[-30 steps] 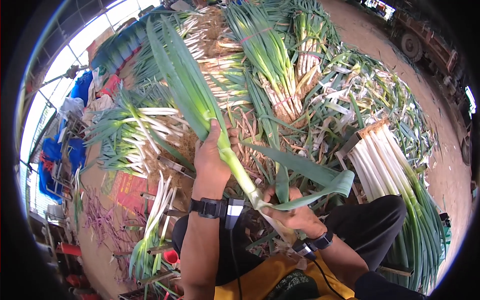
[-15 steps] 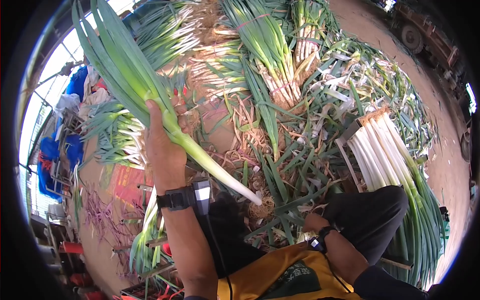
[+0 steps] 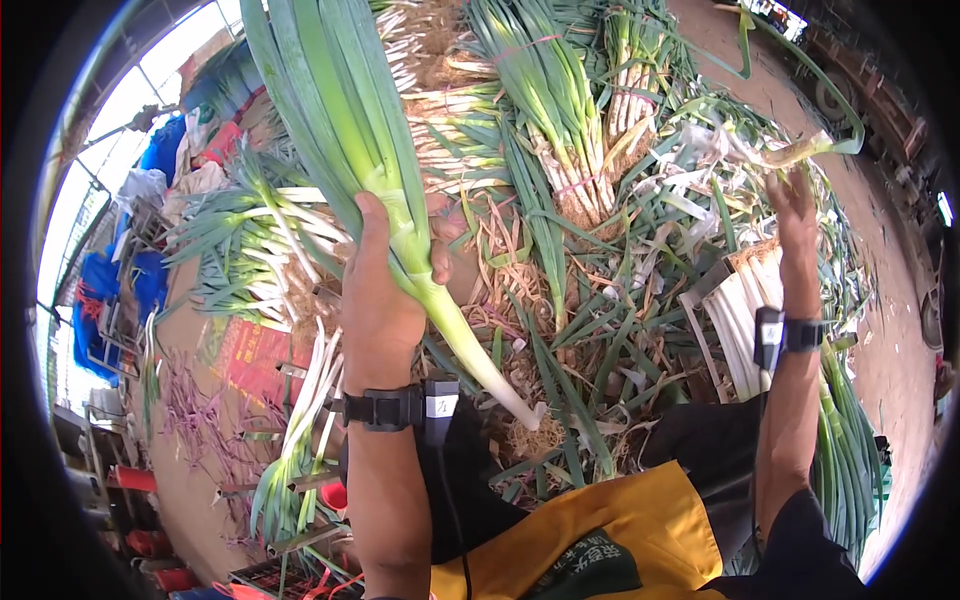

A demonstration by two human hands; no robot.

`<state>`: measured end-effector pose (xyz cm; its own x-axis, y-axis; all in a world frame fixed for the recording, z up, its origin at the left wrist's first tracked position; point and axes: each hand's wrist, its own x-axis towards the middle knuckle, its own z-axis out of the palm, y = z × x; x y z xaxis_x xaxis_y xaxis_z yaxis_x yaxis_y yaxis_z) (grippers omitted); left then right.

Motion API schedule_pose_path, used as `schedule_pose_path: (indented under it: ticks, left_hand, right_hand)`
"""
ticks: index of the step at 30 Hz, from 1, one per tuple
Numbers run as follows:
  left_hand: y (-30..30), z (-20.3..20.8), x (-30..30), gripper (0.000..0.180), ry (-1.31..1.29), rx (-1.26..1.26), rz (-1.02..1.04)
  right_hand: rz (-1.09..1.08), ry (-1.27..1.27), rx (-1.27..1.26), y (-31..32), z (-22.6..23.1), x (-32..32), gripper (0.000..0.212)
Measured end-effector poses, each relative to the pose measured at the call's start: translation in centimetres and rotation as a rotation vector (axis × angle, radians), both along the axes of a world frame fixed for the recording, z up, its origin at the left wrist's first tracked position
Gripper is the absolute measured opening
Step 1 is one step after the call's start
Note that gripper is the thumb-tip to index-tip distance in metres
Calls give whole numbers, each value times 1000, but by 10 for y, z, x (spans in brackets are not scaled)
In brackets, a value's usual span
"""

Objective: Peeling the outer layers of leeks to clean them and then sorting/stacking them into a crate.

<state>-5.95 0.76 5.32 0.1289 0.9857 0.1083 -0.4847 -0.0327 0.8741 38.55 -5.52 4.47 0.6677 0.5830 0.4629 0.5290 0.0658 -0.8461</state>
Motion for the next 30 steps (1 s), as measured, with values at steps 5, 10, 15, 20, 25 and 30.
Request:
schedule_pose_path:
  ticks: [5, 10, 15, 20, 25, 30]
  left_hand:
    - [4, -10, 11, 60, -161, -62, -107]
    - [3, -20, 14, 59, -204, -85, -295]
    - [-4, -16, 25, 60, -192, -103, -213]
    - [-6, -16, 24, 58, -189, -132, -171]
    - [-9, -17, 37, 55, -195, -110, -180]
    - [-19, -19, 28, 55, -152, -96, -169]
  right_hand:
    - [832, 74, -460, -66, -65, -184, 43]
    - [989, 0, -295, -67, -96, -256, 38]
    - [1087, -163, -219, -60, -93, -257, 32]
    - [1064, -105, -243, -67, -84, -263, 32]
    - [1028, -221, -297, -71, -79, -259, 25]
    - [1054, -195, -317, -69, -96, -266, 12]
